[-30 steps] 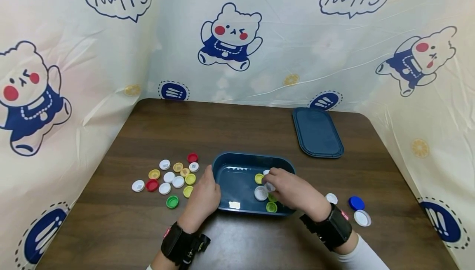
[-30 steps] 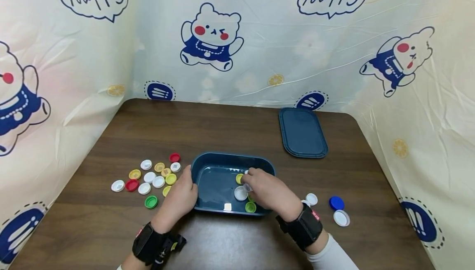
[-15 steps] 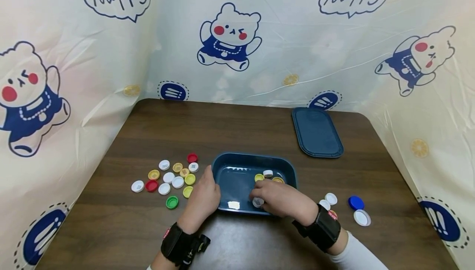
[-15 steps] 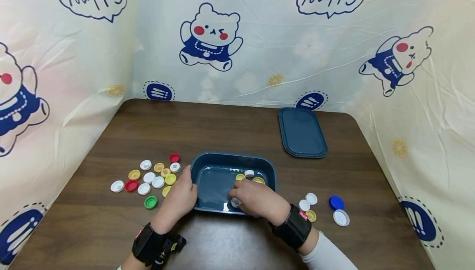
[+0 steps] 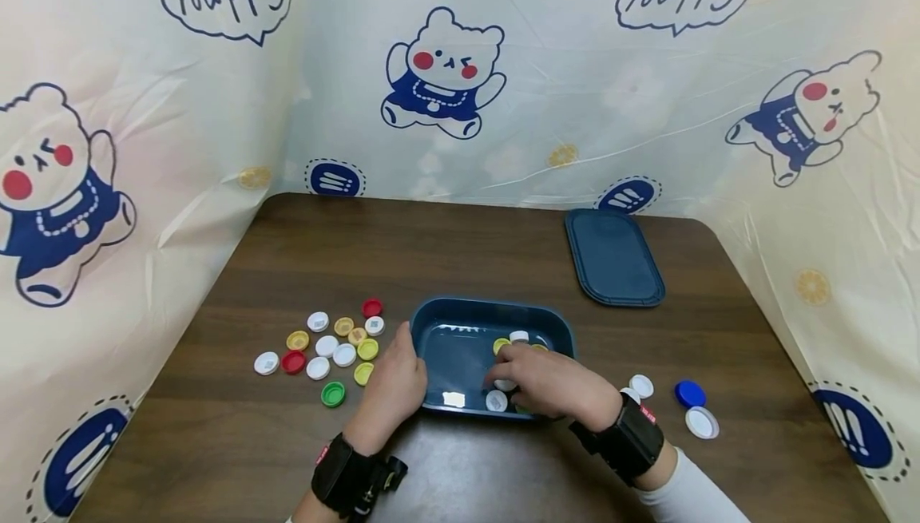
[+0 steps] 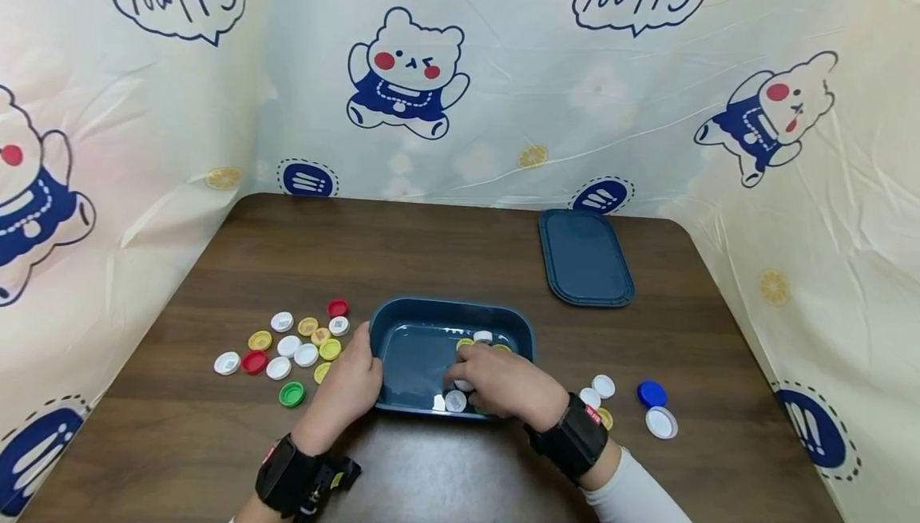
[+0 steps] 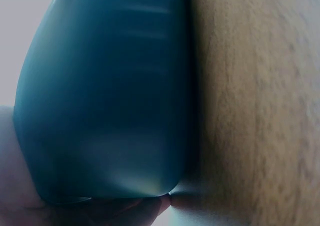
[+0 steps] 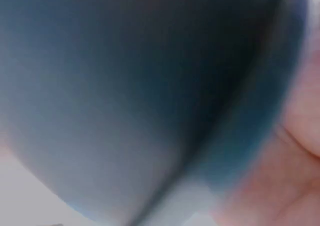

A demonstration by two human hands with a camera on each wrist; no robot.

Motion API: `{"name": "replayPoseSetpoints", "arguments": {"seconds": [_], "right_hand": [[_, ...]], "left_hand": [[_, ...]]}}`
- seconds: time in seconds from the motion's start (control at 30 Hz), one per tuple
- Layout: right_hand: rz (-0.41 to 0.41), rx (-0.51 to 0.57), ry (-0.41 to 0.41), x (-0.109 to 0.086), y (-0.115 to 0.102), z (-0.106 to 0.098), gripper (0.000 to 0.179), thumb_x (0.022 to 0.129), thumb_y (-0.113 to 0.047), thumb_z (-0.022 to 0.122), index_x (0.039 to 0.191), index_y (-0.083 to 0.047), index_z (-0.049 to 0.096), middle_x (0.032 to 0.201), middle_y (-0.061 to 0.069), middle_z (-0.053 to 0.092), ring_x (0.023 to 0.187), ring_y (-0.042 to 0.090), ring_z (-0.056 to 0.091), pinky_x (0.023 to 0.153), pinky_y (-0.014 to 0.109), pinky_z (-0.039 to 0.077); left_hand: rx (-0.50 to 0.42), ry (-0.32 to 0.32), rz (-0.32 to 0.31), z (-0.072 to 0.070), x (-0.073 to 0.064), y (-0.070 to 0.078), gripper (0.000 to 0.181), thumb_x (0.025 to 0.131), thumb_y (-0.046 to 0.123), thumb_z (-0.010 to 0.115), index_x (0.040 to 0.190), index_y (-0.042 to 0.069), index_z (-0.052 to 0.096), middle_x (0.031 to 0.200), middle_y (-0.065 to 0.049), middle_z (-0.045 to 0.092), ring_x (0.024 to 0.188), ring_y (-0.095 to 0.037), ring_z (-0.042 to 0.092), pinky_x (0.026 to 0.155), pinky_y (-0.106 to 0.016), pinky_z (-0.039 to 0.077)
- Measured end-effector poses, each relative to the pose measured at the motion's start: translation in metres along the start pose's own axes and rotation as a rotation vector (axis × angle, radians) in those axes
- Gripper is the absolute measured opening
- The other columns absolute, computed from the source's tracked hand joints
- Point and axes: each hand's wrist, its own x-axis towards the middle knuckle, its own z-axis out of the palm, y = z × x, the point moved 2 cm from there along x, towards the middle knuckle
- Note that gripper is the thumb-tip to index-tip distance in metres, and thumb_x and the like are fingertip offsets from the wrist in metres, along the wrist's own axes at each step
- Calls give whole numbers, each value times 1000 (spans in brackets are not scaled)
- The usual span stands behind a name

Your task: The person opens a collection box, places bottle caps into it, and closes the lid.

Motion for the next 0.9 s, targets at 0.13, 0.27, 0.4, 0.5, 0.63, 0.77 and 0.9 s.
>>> {"name": "replayPoseSetpoints", "arguments": {"seconds": [0.13,0.27,0.4,0.5,0.63,0.77,0.9], "right_hand": [[27,31,47,-9,3,-10,39,87,-9,79,125,-15,70,120,1,62,107,15,57,90,33,54],[55,51,156,-24,10,-22,44,87,-10,79,129,-11,67,123,5,62,108,18,59,89,36,56],[134,42,269,-44,21,-33,47,86,-11,81,130,-12,65,124,6,62,108,19,62,88,38,57],[217,33,320,-62,32,-36,49,85,-11,81,131,-12,65,125,7,62,111,22,62,90,42,57],[332,37,344,-88,53,-34,47,86,-10,80,130,-9,65,123,10,63,113,28,62,92,49,55],[434,65,313,-110,74,-25,45,88,-9,77,130,-3,63,124,17,63,114,36,61,92,54,53],[511,92,242,-128,92,-10,48,87,-8,76,132,2,61,126,23,60,116,43,58,91,57,51]], "left_hand": [[1,-2,-7,0,0,0,49,100,1,48,145,-11,34,138,-30,53,122,-41,59,99,-59,49],[1,-2,-5,0,-1,-1,49,100,0,48,145,-11,33,140,-30,53,123,-41,58,100,-59,49],[1,1,0,0,-1,-1,50,100,0,48,145,-12,33,140,-31,52,123,-41,58,100,-59,49],[-1,5,8,1,-1,-1,49,100,0,49,145,-12,33,139,-31,53,122,-41,59,99,-59,49],[-1,11,22,0,-1,-1,49,99,-1,50,144,-11,34,137,-30,54,120,-40,60,98,-58,50],[0,12,18,-1,-1,-1,49,99,0,50,145,-11,34,139,-30,54,122,-40,59,99,-58,50],[-9,6,16,-1,0,0,48,100,0,49,145,-11,34,138,-30,53,122,-40,59,99,-58,50]]}}
